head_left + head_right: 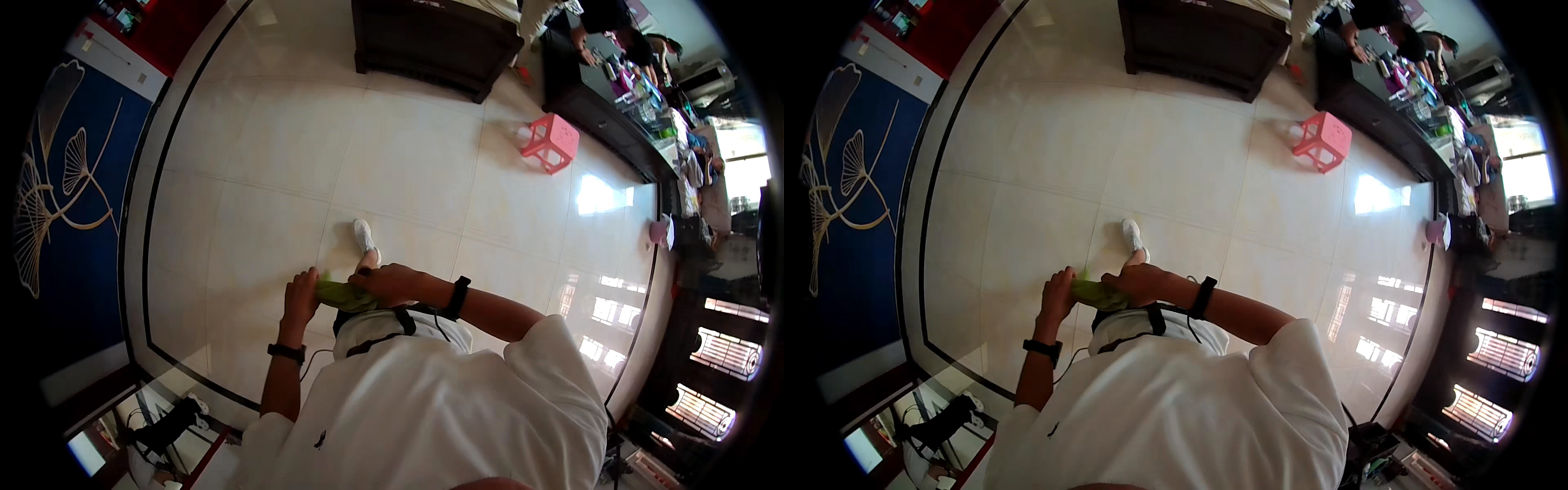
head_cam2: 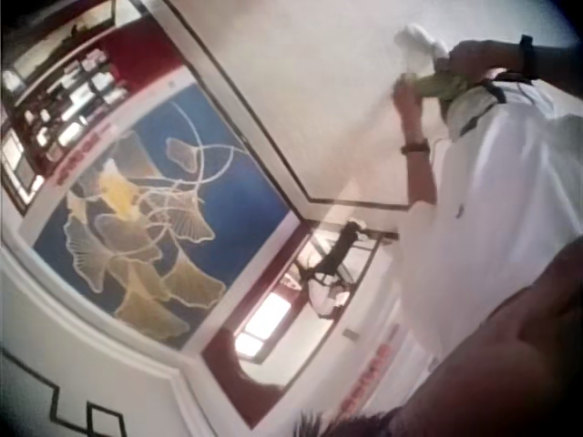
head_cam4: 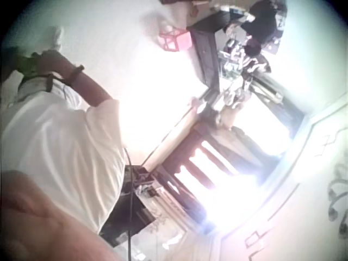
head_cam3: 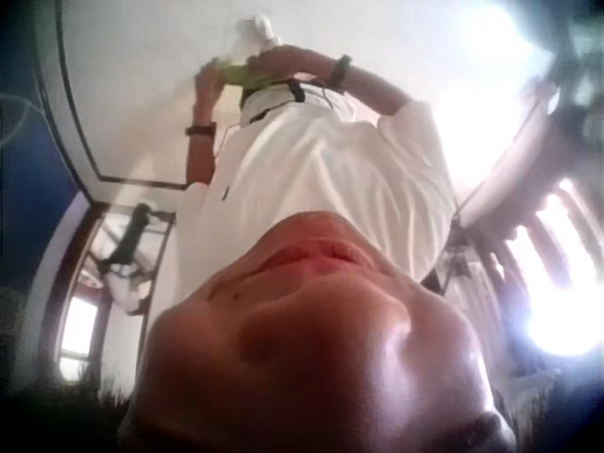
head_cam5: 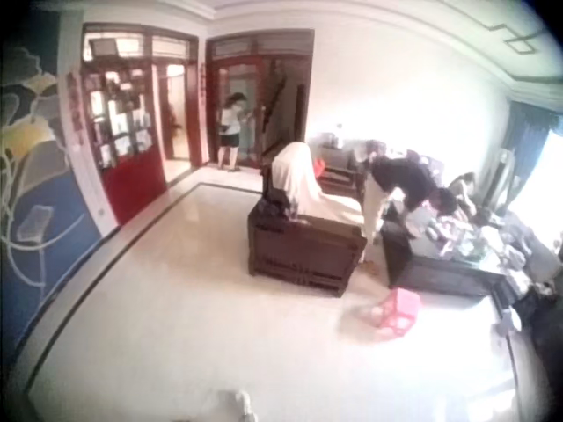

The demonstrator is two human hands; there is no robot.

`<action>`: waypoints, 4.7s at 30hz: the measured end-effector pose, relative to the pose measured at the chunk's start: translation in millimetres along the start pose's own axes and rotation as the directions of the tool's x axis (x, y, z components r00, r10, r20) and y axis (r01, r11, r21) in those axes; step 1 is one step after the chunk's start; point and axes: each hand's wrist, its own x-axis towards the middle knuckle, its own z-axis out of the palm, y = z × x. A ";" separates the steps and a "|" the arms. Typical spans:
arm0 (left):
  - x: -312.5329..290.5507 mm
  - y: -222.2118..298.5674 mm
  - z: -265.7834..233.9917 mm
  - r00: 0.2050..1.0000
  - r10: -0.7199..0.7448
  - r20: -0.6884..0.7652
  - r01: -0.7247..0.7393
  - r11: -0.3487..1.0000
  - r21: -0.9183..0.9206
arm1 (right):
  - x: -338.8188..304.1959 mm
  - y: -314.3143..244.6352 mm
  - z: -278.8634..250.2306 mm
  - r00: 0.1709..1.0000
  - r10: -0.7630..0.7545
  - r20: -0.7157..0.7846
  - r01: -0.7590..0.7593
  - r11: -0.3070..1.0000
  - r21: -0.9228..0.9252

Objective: The person wipes a table, a white surface near a wall, a plant pot, and the headboard of a bed with a cloth.

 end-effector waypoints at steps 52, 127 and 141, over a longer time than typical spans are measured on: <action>1097.9 -247.3 -369.0 0.852 0.490 0.184 -0.209 0.641 -0.738 | 509.3 444.1 -875.8 0.260 0.268 -0.928 -0.432 0.891 0.137; 1862.3 42.6 -420.7 -0.508 0.786 0.353 -0.803 -0.282 -0.525 | 619.0 741.1 -1347.0 -0.902 0.427 -0.069 -0.242 -0.364 0.899; 2057.6 58.3 -452.9 -0.181 0.956 0.229 -0.970 -0.135 -0.201 | 620.6 899.2 -1514.7 -0.841 0.213 -0.497 -0.514 -0.030 0.857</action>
